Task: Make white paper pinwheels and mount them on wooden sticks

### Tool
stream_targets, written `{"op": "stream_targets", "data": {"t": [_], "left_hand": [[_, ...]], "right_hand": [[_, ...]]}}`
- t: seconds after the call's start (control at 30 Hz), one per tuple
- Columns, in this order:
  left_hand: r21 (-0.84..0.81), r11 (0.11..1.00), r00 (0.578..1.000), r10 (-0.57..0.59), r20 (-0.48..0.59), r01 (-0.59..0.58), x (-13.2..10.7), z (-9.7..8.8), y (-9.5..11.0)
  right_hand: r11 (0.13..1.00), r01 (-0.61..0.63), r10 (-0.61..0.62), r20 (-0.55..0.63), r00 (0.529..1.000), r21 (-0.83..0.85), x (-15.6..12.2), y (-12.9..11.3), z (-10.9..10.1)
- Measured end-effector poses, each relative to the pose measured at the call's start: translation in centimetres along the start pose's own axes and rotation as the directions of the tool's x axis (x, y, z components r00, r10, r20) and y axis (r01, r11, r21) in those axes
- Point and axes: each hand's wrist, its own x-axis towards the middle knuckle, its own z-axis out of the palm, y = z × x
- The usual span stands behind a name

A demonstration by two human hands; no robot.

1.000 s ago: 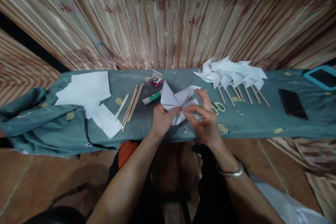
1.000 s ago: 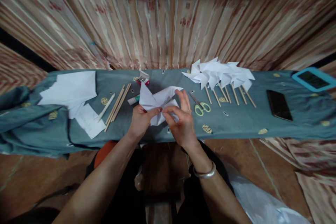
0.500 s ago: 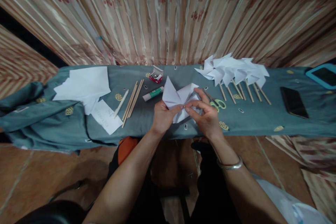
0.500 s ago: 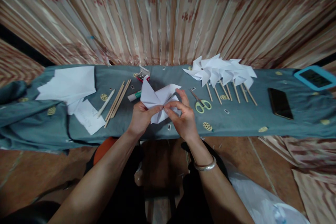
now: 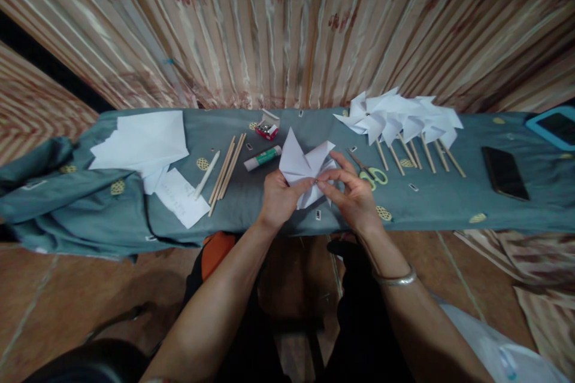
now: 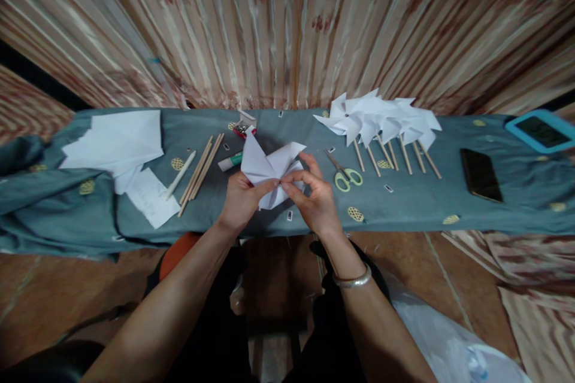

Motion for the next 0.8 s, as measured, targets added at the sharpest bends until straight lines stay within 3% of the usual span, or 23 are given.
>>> {"op": "stream_targets", "data": {"t": [0.8], "left_hand": [[0.076, 0.996, 0.999, 0.033, 0.028, -0.035, -0.06, -0.10, -0.16]], "right_hand": [[0.982, -0.124, 0.118, 0.052, 0.992, 0.144, -0.03, 0.13, 0.11]]}}
